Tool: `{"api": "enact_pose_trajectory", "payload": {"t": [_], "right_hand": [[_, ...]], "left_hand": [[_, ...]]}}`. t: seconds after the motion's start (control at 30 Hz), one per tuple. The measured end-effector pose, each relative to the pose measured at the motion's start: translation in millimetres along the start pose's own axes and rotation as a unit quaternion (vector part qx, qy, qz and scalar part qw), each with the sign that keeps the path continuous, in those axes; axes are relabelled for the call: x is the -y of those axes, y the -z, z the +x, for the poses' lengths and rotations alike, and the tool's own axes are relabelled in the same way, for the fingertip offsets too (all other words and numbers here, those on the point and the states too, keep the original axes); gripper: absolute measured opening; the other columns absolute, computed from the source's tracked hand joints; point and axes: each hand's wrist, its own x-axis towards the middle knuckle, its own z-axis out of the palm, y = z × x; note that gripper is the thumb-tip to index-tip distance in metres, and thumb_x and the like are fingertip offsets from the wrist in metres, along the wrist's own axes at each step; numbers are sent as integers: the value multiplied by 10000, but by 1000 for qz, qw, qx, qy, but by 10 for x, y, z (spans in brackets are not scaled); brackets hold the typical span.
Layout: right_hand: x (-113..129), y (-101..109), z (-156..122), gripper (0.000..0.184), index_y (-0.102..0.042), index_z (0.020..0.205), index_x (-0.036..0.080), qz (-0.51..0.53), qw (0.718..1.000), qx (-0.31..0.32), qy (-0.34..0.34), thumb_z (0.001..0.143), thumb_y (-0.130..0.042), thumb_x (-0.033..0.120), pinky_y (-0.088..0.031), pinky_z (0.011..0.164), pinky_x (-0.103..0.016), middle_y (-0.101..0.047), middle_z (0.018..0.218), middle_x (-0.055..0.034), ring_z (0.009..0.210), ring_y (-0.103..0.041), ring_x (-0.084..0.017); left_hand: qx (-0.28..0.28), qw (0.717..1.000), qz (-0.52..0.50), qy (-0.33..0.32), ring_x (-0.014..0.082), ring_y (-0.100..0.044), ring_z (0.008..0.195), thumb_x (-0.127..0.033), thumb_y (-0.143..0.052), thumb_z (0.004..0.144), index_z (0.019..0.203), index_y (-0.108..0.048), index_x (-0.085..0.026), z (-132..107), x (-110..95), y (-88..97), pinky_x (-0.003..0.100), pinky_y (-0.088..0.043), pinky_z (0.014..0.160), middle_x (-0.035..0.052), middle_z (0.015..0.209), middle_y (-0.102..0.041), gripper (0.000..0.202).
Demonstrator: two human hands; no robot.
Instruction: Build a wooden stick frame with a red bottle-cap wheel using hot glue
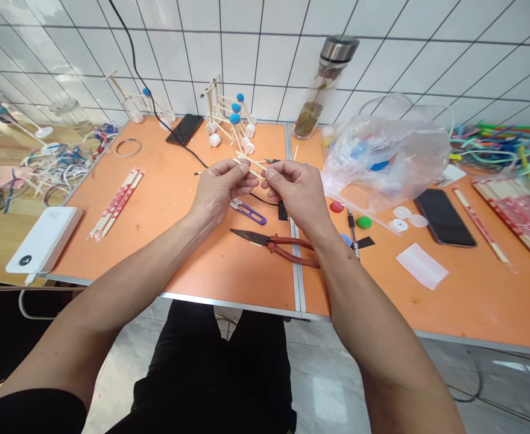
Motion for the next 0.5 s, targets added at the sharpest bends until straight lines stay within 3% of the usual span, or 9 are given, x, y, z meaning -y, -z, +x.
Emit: {"api": "enact_pose_trajectory", "payload": {"t": [0.5], "right_hand": [[-70, -44, 1, 307, -791, 873, 247, -21, 999, -7, 33, 976, -903, 513, -604, 628, -293, -795, 805, -21, 632, -660, -143]], "left_hand": [[-18, 999, -12, 24, 108, -836, 808, -348, -968, 967, 844, -773, -195, 27, 36, -1, 183, -604, 762, 10, 850, -845, 277]]}}
